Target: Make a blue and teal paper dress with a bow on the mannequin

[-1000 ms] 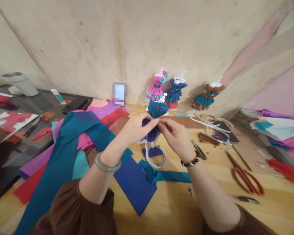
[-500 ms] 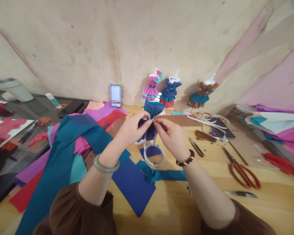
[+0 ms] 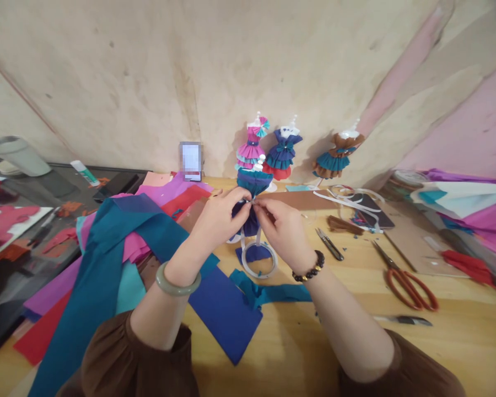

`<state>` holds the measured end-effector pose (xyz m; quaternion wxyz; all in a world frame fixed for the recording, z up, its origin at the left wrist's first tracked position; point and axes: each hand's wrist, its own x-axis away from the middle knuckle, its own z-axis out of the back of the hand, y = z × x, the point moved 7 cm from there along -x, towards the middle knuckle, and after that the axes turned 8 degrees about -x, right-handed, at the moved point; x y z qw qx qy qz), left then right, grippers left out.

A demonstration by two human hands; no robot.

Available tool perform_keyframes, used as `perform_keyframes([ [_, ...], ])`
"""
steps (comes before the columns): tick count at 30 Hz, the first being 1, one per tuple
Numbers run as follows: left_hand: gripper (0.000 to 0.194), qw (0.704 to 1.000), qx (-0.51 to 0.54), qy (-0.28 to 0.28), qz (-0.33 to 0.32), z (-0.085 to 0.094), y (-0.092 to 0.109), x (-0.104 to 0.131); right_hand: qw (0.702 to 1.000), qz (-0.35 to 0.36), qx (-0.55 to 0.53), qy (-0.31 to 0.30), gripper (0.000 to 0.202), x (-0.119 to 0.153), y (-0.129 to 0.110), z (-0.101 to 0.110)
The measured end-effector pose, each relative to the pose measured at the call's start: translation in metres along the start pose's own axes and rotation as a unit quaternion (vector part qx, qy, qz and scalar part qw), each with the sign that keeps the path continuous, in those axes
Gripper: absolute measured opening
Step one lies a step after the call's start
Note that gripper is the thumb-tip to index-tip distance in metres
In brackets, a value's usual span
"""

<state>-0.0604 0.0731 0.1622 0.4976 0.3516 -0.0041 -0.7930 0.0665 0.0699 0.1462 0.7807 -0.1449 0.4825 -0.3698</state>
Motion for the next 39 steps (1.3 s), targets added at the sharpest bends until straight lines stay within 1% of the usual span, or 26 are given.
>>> perform_keyframes([
  [7, 0.013, 1.0, -0.005, 0.004, 0.003, -0.002, -0.001, 0.0, 0.999, -0.001, 0.032, -0.019, 0.022, 0.0, -0.005, 0.002],
  [9, 0.012, 1.0, 0.004, 0.003, 0.008, -0.002, -0.001, 0.0, 1.0, -0.004, 0.024, -0.016, 0.022, 0.0, -0.005, 0.002],
  [11, 0.011, 1.0, 0.015, -0.001, 0.015, -0.002, -0.002, 0.0, 1.0, -0.016, -0.006, -0.012, 0.021, 0.0, -0.002, 0.003],
  [13, 0.01, 0.999, 0.021, -0.004, 0.024, -0.002, -0.004, 0.0, 0.996, -0.057, -0.064, -0.005, 0.02, 0.0, 0.006, 0.004],
  [16, 0.009, 0.999, 0.026, -0.005, 0.035, -0.001, -0.007, 0.0, 0.978, -0.14, -0.154, 0.015, 0.019, 0.002, 0.019, 0.006],
  [17, 0.009, 0.999, 0.028, -0.006, 0.038, 0.0, -0.007, 0.0, 0.972, -0.158, -0.173, 0.023, 0.018, 0.002, 0.022, 0.007],
  [19, 0.009, 0.999, 0.03, -0.011, 0.042, 0.0, -0.006, 0.0, 0.966, -0.173, -0.191, 0.034, 0.018, 0.002, 0.024, 0.007],
  [25, 0.007, 0.999, 0.014, -0.025, 0.042, 0.001, -0.001, 0.0, 0.974, -0.158, -0.15, 0.062, 0.02, -0.003, 0.026, 0.005],
  [32, 0.009, 0.999, -0.016, -0.036, 0.028, -0.002, 0.003, 0.002, 0.979, -0.149, -0.12, 0.065, 0.021, -0.007, 0.028, 0.007],
  [36, 0.013, 0.999, -0.023, -0.02, 0.033, 0.0, 0.005, 0.005, 0.98, -0.163, -0.092, 0.06, 0.024, -0.006, 0.026, 0.011],
  [39, 0.019, 0.999, -0.014, -0.024, 0.037, 0.0, 0.008, 0.006, 0.978, -0.181, -0.078, 0.062, 0.023, -0.004, 0.024, 0.014],
])
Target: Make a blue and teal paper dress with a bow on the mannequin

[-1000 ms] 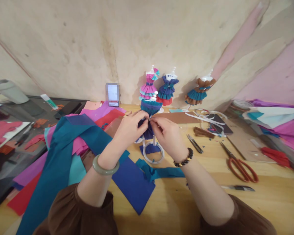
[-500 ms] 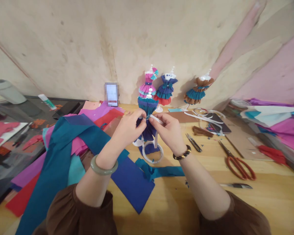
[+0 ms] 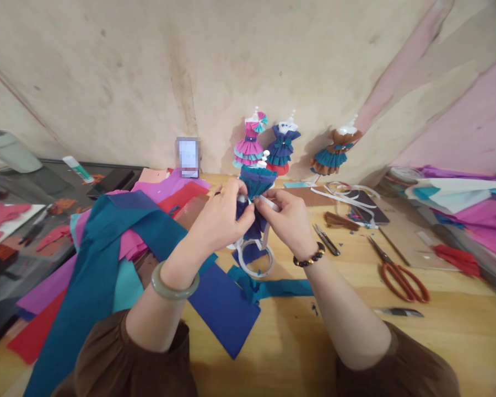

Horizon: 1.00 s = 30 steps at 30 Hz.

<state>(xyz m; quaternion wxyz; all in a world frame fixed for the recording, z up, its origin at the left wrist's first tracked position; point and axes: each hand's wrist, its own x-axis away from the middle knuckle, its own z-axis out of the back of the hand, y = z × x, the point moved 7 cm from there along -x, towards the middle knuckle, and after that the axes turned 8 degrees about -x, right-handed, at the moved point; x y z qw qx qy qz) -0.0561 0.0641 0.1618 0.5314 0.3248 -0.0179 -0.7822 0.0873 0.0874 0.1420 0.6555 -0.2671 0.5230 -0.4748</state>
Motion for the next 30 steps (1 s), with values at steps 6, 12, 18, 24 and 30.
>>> perform_keyframes([
  [6, 0.019, 1.0, 0.004, 0.007, 0.027, 0.0013, 0.0035, 0.0008, 1.0, -0.009, -0.02, -0.019, 0.018, 0.0017, 0.0, -0.0021],
  [12, 0.016, 0.998, 0.018, 0.039, 0.043, 0.0008, 0.0009, 0.0007, 1.0, 0.006, -0.01, -0.024, 0.018, 0.0026, -0.0004, -0.0038],
  [18, 0.014, 0.997, 0.002, 0.052, 0.063, -0.0006, -0.0038, 0.0002, 1.0, 0.006, -0.009, -0.026, 0.02, 0.004, -0.0028, -0.0045],
  [24, 0.015, 0.998, 0.027, 0.026, 0.044, 0.0013, 0.0009, 0.0, 1.0, 0.007, 0.008, -0.027, 0.019, 0.0042, -0.0012, -0.0039],
  [30, 0.013, 0.996, 0.05, 0.036, 0.057, -0.0027, -0.0056, -0.0014, 0.999, 0.008, -0.004, -0.033, 0.022, 0.006, -0.0014, -0.0051],
])
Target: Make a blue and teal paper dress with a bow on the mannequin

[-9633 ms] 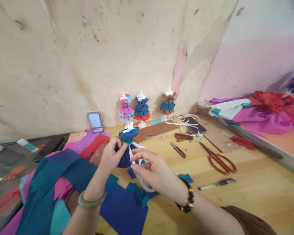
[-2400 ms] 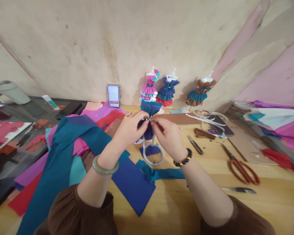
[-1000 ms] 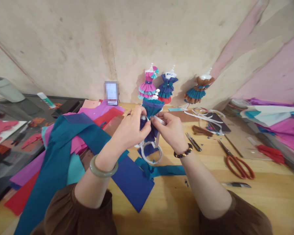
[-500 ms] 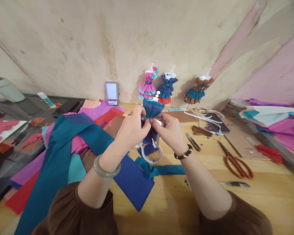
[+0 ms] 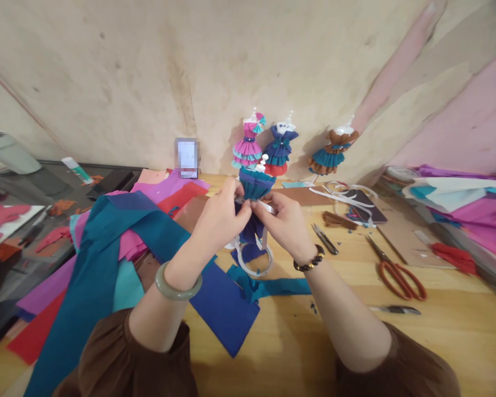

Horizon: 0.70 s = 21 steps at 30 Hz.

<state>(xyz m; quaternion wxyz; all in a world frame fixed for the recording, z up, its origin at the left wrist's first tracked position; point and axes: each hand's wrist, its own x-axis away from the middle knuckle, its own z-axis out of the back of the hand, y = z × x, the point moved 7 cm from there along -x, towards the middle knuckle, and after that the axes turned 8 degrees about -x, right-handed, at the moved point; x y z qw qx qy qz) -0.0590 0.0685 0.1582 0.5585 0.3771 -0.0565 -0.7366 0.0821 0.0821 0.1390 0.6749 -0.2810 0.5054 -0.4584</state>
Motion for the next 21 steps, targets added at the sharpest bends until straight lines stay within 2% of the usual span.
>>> perform_keyframes([
  [6, 0.016, 1.0, -0.008, 0.016, 0.01, -0.0004, -0.0036, -0.0008, 1.0, -0.009, -0.016, -0.015, 0.025, 0.0005, -0.0012, -0.0019],
  [11, 0.013, 1.0, -0.005, 0.012, 0.001, -0.0013, -0.0013, -0.0002, 1.0, -0.025, -0.008, 0.003, 0.027, 0.0, 0.0014, -0.0008],
  [21, 0.009, 0.993, 0.094, -0.07, -0.031, 0.0027, -0.0003, -0.0024, 0.999, -0.034, -0.018, 0.006, 0.023, -0.0003, 0.0007, -0.0003],
])
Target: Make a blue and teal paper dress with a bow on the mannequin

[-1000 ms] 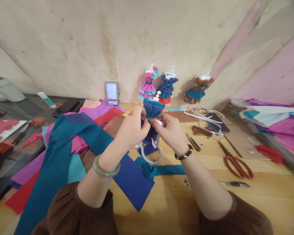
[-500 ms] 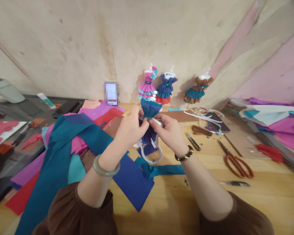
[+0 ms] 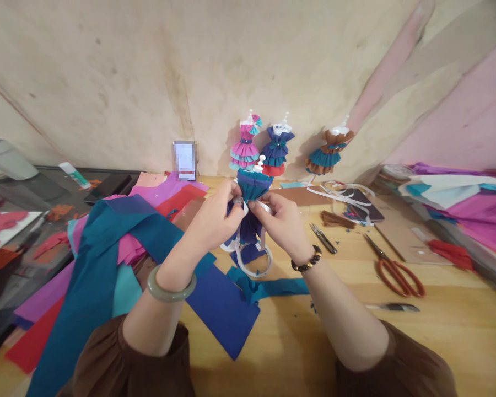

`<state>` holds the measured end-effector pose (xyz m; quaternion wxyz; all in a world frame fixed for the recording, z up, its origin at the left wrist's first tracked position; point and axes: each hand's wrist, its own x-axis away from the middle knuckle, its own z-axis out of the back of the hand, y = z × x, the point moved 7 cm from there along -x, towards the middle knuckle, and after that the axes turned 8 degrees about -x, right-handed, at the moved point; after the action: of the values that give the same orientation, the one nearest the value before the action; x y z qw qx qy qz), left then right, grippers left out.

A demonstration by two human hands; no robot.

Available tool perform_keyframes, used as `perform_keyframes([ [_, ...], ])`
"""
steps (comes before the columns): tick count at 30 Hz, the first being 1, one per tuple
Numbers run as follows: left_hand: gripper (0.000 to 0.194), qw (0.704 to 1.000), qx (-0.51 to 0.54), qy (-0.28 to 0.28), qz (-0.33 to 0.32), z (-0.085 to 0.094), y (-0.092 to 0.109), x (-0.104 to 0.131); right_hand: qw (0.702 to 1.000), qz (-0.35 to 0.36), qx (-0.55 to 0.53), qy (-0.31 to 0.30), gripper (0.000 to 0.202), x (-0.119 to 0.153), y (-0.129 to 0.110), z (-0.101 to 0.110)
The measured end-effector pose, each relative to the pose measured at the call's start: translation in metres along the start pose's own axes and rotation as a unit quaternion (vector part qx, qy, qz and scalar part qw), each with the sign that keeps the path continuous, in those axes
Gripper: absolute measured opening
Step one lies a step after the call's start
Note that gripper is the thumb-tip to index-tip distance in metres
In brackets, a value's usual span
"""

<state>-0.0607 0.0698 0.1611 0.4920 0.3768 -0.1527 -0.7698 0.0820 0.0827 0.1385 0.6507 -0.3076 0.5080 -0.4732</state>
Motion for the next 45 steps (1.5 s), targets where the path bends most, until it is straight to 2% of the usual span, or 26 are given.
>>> perform_keyframes([
  [9, 0.009, 0.998, 0.06, 0.014, -0.006, 0.001, -0.011, -0.004, 0.996, 0.003, -0.082, -0.037, 0.029, 0.0, 0.006, -0.004],
  [15, 0.012, 0.998, 0.053, 0.034, 0.01, 0.004, -0.02, -0.005, 0.99, -0.04, -0.127, -0.037, 0.037, -0.001, 0.014, 0.006],
  [18, 0.015, 0.997, 0.067, 0.044, 0.016, 0.007, -0.022, -0.006, 0.994, -0.024, -0.102, -0.018, 0.035, -0.005, 0.015, 0.02],
  [22, 0.017, 0.996, 0.057, 0.063, 0.009, 0.012, -0.018, -0.004, 0.997, 0.01, -0.061, 0.044, 0.036, -0.003, 0.013, 0.037],
  [25, 0.017, 0.997, 0.024, 0.073, 0.009, 0.016, -0.016, -0.003, 0.995, 0.01, -0.069, 0.073, 0.028, 0.009, 0.017, 0.039],
  [27, 0.018, 0.997, -0.004, 0.08, 0.014, 0.019, -0.016, -0.002, 0.995, 0.024, -0.064, 0.069, 0.019, 0.021, 0.017, 0.035],
  [30, 0.018, 0.996, -0.037, 0.084, 0.022, 0.021, -0.016, -0.002, 0.997, 0.063, -0.035, 0.009, 0.018, 0.04, 0.017, 0.021],
  [33, 0.018, 0.995, -0.052, 0.087, 0.025, 0.023, -0.017, -0.002, 0.99, 0.083, -0.002, -0.115, 0.019, 0.055, 0.024, 0.001],
  [37, 0.019, 0.992, -0.071, 0.097, 0.025, 0.025, -0.02, -0.002, 0.95, 0.064, 0.159, -0.26, 0.015, 0.072, 0.046, -0.023],
  [41, 0.019, 0.989, -0.086, 0.118, 0.022, 0.03, -0.022, -0.002, 0.891, 0.077, 0.3, -0.331, 0.013, 0.086, 0.059, -0.036],
  [43, 0.02, 0.987, -0.092, 0.132, 0.019, 0.034, -0.022, -0.002, 0.88, 0.082, 0.317, -0.345, 0.013, 0.09, 0.061, -0.036],
  [45, 0.021, 0.984, -0.095, 0.147, 0.017, 0.039, -0.022, -0.002, 0.884, 0.08, 0.304, -0.347, 0.015, 0.092, 0.062, -0.032],
])
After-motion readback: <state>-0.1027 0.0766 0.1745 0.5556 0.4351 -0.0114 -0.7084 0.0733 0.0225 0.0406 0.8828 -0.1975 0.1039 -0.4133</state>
